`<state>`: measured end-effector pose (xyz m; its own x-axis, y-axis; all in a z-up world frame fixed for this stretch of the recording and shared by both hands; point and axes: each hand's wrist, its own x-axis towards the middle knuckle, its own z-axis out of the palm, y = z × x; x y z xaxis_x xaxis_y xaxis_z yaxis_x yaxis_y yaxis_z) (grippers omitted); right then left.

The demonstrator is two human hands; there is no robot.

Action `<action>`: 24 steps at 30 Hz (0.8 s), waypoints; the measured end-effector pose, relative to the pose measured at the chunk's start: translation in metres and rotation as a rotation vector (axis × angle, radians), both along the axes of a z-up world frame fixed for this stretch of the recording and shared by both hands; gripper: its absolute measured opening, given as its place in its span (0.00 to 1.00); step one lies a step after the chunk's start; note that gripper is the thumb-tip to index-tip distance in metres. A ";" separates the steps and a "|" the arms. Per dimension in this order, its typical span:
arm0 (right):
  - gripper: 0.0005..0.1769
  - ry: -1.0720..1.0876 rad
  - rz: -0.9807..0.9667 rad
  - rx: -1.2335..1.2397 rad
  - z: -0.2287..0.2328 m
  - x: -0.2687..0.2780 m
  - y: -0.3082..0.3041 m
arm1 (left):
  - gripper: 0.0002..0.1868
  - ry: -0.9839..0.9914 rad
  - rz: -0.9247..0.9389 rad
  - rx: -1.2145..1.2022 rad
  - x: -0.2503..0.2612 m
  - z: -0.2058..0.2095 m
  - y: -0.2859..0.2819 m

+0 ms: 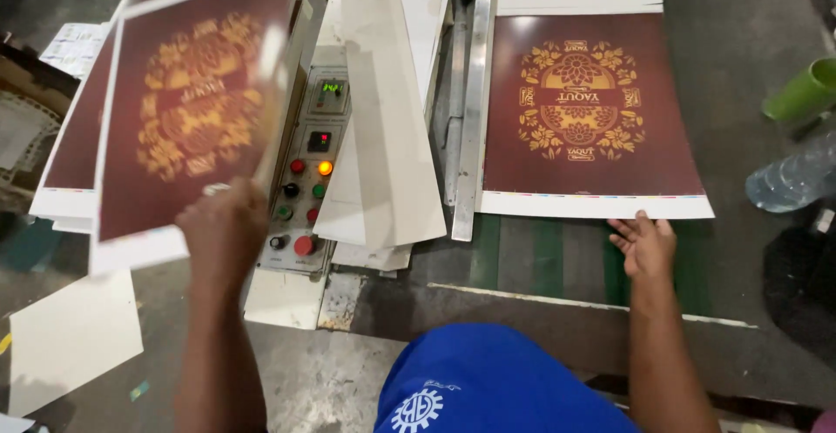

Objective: The person repeatedly picks up large, maroon-colored printed sheets from a pile on the right side of a workbench and places them onto a stack on the left side. The task involves handling the sheets by hand and moving them between two locations on the table.

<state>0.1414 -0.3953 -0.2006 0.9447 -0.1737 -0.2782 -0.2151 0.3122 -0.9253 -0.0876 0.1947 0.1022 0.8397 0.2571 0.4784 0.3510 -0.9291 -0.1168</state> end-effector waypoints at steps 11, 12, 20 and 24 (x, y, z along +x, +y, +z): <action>0.29 0.032 0.588 -0.148 0.042 -0.100 0.138 | 0.10 -0.173 -0.723 -0.443 0.057 -0.085 -0.177; 0.30 -0.039 0.753 -0.140 0.048 -0.109 0.149 | 0.09 -0.129 -0.722 -0.433 0.067 -0.099 -0.197; 0.17 -0.149 0.919 -0.205 -0.006 -0.110 0.141 | 0.16 -0.154 -0.897 -0.581 0.072 -0.070 -0.243; 0.13 0.004 0.418 0.194 -0.001 -0.111 0.092 | 0.15 -0.030 -0.578 -0.430 0.077 -0.081 -0.149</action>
<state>0.0306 -0.3030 -0.2020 0.9213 0.2781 -0.2716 -0.3630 0.3656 -0.8571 -0.0107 0.0458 0.0215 0.8864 -0.0532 0.4599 -0.2132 -0.9287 0.3034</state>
